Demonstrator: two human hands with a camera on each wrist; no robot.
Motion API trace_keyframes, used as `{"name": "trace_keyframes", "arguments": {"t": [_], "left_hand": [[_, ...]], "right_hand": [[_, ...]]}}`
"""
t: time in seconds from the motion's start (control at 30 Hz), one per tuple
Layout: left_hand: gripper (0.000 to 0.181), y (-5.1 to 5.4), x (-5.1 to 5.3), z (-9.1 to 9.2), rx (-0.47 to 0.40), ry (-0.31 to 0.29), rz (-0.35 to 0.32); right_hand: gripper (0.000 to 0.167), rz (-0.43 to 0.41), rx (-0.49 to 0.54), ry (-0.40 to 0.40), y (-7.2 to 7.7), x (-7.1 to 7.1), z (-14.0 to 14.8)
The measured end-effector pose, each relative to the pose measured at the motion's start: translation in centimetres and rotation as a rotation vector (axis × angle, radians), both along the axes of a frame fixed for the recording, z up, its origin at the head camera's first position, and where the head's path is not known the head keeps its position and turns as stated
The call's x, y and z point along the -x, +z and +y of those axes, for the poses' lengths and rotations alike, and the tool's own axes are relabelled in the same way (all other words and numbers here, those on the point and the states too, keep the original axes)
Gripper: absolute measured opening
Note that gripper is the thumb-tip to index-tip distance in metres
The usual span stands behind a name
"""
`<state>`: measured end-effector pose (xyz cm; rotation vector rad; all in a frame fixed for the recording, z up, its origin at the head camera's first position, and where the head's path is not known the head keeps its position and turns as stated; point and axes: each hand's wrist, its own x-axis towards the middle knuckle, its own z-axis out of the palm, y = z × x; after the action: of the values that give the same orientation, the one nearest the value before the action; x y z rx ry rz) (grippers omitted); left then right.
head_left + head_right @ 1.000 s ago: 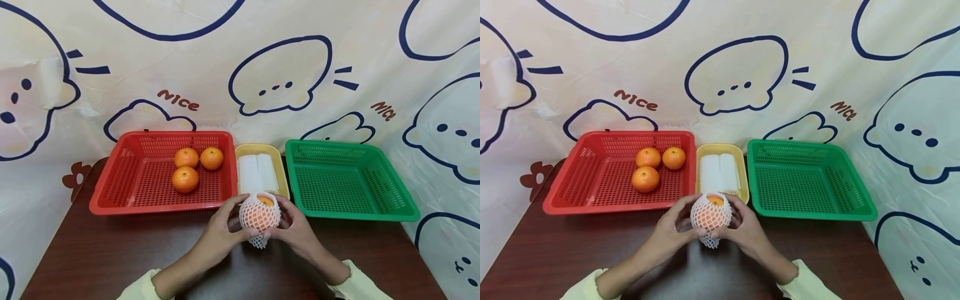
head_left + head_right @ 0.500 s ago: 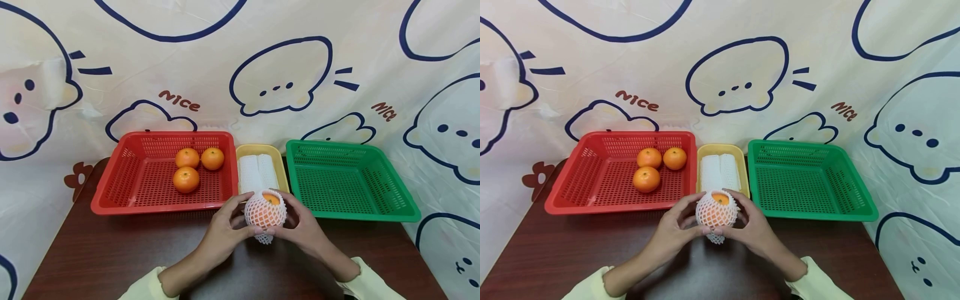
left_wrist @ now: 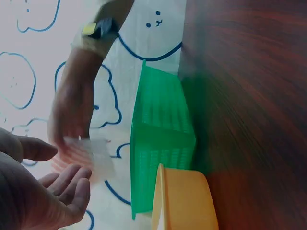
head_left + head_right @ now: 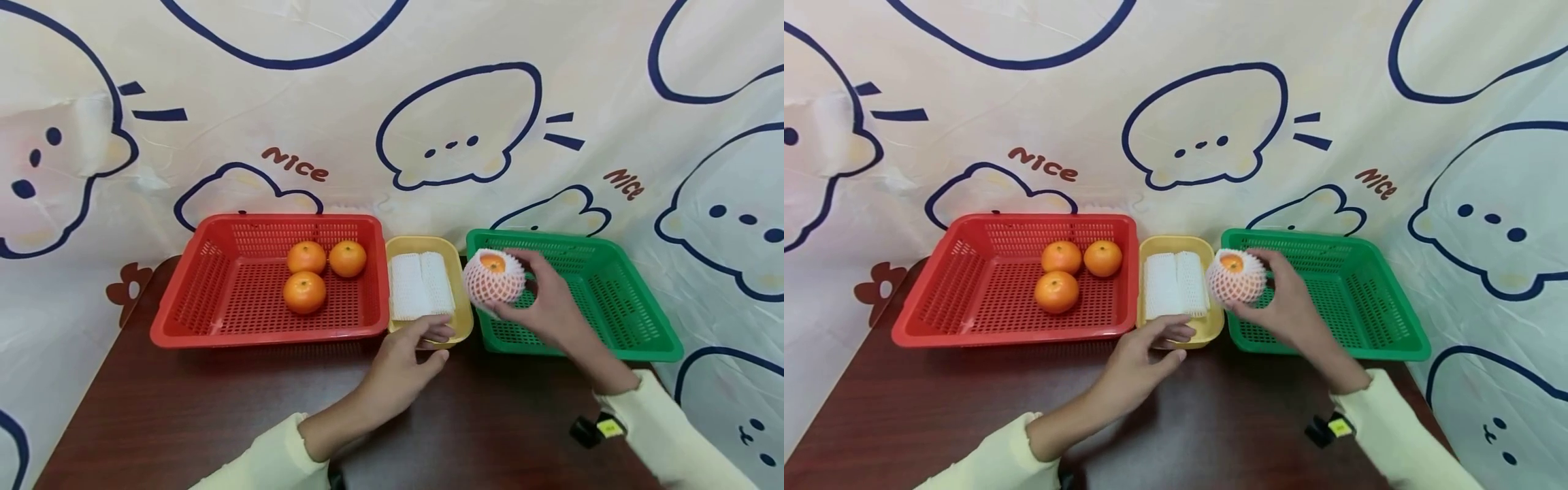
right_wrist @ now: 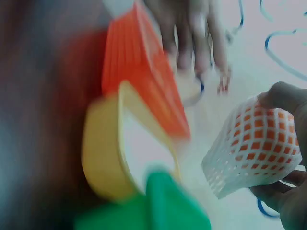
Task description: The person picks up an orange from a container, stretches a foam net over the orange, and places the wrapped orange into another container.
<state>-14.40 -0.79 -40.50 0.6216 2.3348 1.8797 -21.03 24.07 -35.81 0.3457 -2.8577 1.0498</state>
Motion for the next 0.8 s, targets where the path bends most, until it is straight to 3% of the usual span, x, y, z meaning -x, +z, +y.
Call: {"name": "trace_keyframes", "arguments": {"t": [0.13, 0.23, 0.3, 0.43, 0.53, 0.67, 0.8], "left_hand": [[0.039, 0.2, -0.1, 1.8, 0.207, -0.067, 0.118], [0.044, 0.3, -0.4, 3.4, 0.377, -0.127, 0.232], [0.048, 0.1, -0.4, 4.4, 0.486, -0.153, 0.345], [0.044, -0.5, 0.8, 6.1, 0.628, -0.180, 0.597], [0.039, -1.4, 2.3, 6.9, 0.712, -0.186, 0.737], [0.037, -2.5, 3.8, 7.6, 0.790, -0.190, 0.834], [0.035, -3.2, 4.4, 8.2, 0.842, -0.188, 0.889]], "right_hand": [[0.083, 0.079, -0.216, 0.028, -0.7, 3.5, 2.3], [0.080, 0.110, -0.317, 0.057, -1.5, 5.9, 3.8], [0.079, 0.112, -0.372, 0.073, -1.8, 7.4, 4.7], [0.079, 0.065, -0.466, 0.098, -2.6, 9.8, 6.1], [0.076, -0.003, -0.527, 0.127, -3.0, 11.2, 6.7], [0.075, -0.077, -0.610, 0.168, -3.7, 12.8, 7.0], [0.074, -0.114, -0.678, 0.217, -4.3, 13.6, 7.1]]}}
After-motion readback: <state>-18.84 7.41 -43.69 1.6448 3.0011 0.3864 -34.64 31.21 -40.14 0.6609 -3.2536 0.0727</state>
